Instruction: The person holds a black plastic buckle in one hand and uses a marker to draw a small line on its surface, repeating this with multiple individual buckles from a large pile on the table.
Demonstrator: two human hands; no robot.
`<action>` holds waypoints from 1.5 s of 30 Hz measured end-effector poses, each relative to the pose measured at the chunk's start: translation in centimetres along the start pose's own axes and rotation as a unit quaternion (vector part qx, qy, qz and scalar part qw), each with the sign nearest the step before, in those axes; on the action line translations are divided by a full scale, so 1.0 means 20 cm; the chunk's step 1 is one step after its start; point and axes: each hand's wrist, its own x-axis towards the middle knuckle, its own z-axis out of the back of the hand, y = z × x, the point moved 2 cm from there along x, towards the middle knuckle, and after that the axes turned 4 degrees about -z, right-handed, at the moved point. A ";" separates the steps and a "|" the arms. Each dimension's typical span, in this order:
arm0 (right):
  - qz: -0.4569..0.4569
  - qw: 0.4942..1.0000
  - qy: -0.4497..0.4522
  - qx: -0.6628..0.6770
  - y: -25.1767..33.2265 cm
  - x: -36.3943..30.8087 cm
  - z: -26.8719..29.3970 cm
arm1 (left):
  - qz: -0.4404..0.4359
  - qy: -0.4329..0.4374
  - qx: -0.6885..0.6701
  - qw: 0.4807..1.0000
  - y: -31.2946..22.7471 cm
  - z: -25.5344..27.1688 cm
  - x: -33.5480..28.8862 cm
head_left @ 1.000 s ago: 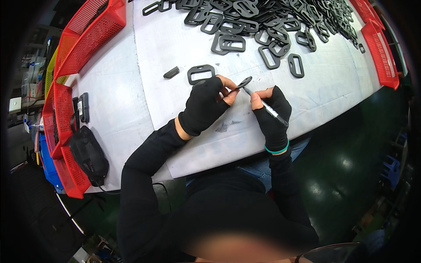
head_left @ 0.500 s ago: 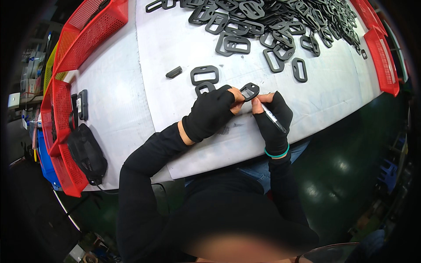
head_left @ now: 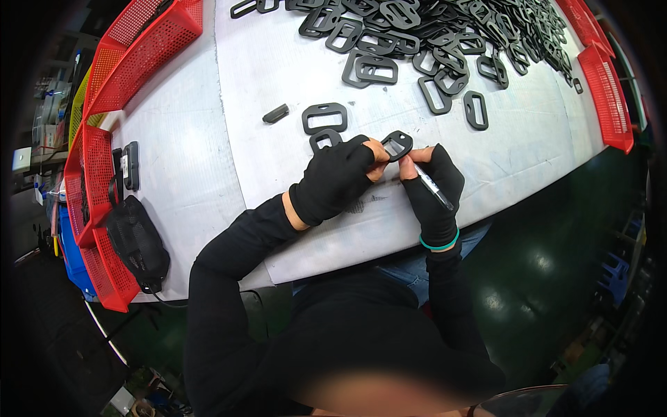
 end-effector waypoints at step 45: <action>-0.092 0.988 -0.056 0.107 -0.01 -0.02 0.06 | 0.279 0.003 -0.194 0.941 0.05 0.04 0.08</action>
